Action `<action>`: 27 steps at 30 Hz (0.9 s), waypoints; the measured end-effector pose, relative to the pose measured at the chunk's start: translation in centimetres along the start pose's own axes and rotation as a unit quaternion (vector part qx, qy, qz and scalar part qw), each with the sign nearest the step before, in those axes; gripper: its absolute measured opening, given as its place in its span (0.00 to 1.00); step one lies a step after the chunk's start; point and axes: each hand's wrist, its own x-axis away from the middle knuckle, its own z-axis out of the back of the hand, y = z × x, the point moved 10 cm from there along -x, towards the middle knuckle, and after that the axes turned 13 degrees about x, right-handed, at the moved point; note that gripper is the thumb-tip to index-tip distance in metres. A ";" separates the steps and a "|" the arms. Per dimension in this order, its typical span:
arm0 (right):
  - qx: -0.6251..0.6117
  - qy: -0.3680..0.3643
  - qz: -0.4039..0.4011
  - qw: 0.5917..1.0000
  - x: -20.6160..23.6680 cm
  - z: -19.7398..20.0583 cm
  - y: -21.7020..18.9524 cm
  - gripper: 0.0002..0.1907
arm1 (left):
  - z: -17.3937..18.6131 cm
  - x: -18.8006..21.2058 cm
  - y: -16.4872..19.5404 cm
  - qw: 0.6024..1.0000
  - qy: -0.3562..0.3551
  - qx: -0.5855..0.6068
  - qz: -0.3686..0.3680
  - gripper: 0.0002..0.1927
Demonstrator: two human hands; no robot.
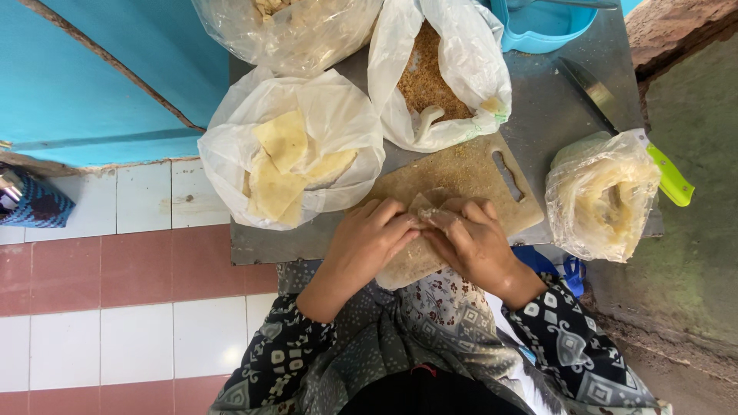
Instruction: The person sits at a low table folding filled pastry wrappers. They take a square dough wrapper, spoon brown filling from a plastic bag onto it, fold and pinch the wrapper closed, and place the finished item into a bag with other completed rolls.
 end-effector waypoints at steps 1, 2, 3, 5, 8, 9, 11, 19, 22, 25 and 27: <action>-0.016 0.001 -0.010 1.000 -0.1 -0.1 0.3 0.25 | -0.2 -0.2 -0.2 1.000 -0.005 0.007 0.004 0.10; -0.030 0.004 -0.019 0.999 -0.3 -0.2 0.6 0.24 | -0.3 -0.4 -0.3 1.000 -0.008 0.013 0.006 0.10; -0.084 -0.028 -0.093 0.992 -0.2 -1.2 2.0 0.25 | -0.3 -0.6 -0.8 0.999 -0.006 0.030 0.029 0.09; -0.191 -0.094 -0.237 0.948 0.7 -3.6 4.4 0.25 | -0.2 -0.7 -1.6 0.995 -0.002 0.067 0.075 0.08; -0.221 -0.079 -0.255 0.938 0.4 -4.0 4.5 0.24 | -0.7 -1.3 -2.8 0.986 -0.018 0.086 0.139 0.08; -0.205 -0.077 -0.239 0.946 0.2 -3.8 4.2 0.22 | -1.0 -1.6 -3.3 0.983 -0.030 0.080 0.160 0.08; -0.174 -0.075 -0.206 0.960 -0.2 -3.3 3.7 0.20 | -1.5 -2.0 -4.0 0.975 -0.055 0.067 0.204 0.09; 0.028 0.036 -0.029 0.999 -0.3 0.0 0.6 0.26 | -0.4 -1.6 -1.1 0.993 0.001 0.051 0.111 0.09; 0.039 0.046 -0.031 0.998 0.1 -0.3 0.8 0.24 | -0.3 -0.9 -0.2 0.998 0.015 0.007 0.063 0.11; 0.031 0.049 -0.038 0.998 0.4 -0.4 1.0 0.24 | -0.8 -0.5 0.1 0.998 0.010 -0.043 0.037 0.10; 0.008 0.049 -0.052 0.997 0.4 -0.5 1.4 0.25 | -1.0 -0.5 0.1 0.998 0.012 -0.061 0.027 0.10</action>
